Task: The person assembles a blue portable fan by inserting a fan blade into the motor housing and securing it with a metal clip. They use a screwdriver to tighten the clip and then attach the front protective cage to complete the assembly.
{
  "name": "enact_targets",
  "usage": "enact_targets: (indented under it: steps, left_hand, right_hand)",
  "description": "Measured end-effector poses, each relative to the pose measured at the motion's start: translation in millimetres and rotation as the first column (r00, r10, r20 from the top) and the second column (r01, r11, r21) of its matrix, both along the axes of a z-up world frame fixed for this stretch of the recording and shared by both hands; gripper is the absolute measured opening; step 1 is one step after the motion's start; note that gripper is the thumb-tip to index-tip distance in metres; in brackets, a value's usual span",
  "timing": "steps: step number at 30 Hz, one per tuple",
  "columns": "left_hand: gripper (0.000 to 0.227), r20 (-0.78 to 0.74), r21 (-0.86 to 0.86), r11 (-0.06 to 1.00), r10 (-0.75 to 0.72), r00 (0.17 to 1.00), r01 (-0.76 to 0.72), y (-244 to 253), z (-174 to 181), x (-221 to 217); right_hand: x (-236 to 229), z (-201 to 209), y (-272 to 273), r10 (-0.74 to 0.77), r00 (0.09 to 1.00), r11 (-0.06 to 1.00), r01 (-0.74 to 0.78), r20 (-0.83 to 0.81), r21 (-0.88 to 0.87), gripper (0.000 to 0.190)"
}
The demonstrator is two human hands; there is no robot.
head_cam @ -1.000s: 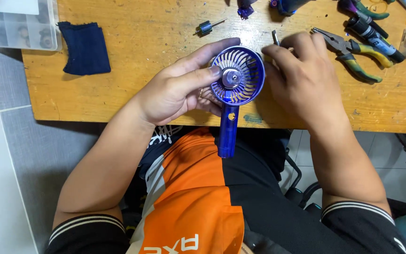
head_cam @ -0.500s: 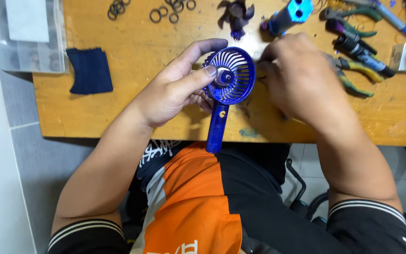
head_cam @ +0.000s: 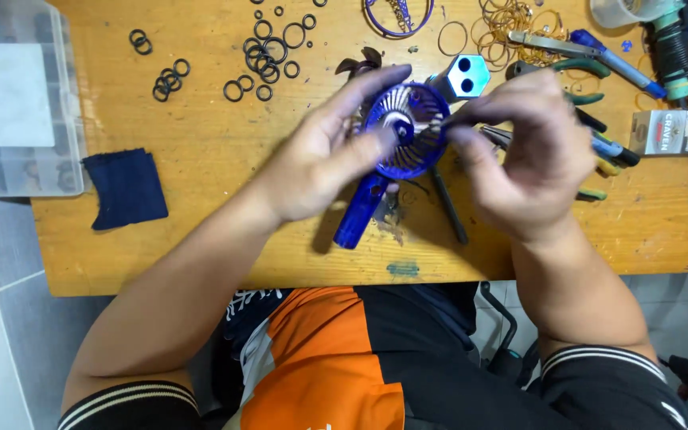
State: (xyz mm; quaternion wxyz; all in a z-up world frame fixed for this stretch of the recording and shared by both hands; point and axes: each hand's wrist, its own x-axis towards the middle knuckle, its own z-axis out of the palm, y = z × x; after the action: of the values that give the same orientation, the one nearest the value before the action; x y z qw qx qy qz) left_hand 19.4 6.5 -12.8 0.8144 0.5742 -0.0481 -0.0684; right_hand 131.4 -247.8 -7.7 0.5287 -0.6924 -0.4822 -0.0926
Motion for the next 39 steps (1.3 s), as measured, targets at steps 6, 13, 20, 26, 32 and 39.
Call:
enact_targets:
  steps: [6,13,20,26,32,39]
  left_hand:
    - [0.080,0.041,-0.109,0.993,0.041,0.998,-0.037,-15,-18,-17]
    - [0.075,0.068,0.207,0.962,0.169,0.983,-0.180,-15,1,-19]
    - [0.066,0.018,0.298,0.922,0.255,0.967,-0.248,-22,15,-24]
    - [0.064,0.045,0.341,0.899,0.277,0.960,-0.275,-24,13,-24]
    - [0.063,0.057,0.381,0.882,0.276,0.959,-0.277,-20,18,-24]
    - [0.064,0.001,0.458,0.861,0.250,0.968,-0.223,-23,23,-26]
  right_hand:
    - [-19,23,11,-0.013,0.992,0.958,0.047,0.124,-0.283,0.028]
    - [-22,22,18,0.017,0.986,0.954,0.033,0.166,-0.296,0.029]
    - [-34,17,25,-0.062,0.973,0.957,0.121,0.222,-0.263,0.028]
    - [-35,14,27,-0.077,0.946,0.947,0.168,0.315,-0.273,0.024]
    - [-35,17,30,-0.051,0.946,0.955,0.140,0.319,-0.262,0.014]
    - [-37,15,29,-0.069,0.951,0.955,0.151,0.303,-0.256,0.015]
